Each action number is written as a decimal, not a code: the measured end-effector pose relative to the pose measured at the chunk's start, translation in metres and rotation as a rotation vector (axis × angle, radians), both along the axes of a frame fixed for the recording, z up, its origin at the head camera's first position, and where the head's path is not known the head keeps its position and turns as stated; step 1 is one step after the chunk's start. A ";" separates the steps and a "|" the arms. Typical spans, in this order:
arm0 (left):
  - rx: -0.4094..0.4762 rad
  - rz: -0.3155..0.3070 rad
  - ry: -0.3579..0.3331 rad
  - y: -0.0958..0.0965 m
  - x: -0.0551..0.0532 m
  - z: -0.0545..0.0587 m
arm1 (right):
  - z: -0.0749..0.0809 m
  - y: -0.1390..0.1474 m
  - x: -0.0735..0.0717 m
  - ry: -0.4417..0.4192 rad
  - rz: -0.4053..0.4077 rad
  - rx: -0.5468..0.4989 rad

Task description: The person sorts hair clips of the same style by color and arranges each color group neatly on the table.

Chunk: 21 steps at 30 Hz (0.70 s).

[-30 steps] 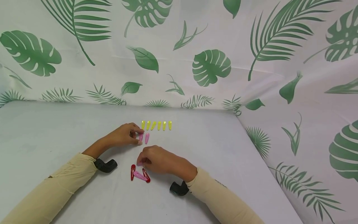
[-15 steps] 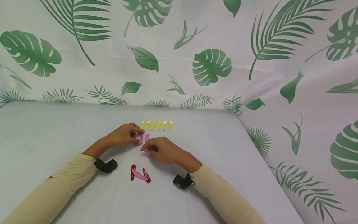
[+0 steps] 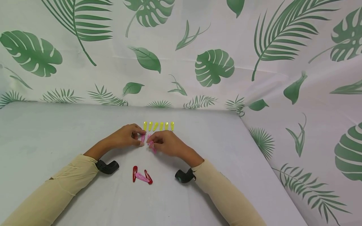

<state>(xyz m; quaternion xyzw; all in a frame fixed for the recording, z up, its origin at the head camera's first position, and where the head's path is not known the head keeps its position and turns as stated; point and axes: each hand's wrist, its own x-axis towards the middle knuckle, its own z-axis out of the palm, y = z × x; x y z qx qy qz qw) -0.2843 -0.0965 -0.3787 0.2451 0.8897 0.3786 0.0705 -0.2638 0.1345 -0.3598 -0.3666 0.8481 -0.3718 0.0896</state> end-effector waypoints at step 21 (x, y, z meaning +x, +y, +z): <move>0.006 -0.013 -0.011 -0.001 -0.002 -0.001 | -0.005 -0.009 -0.027 -0.131 -0.265 -0.062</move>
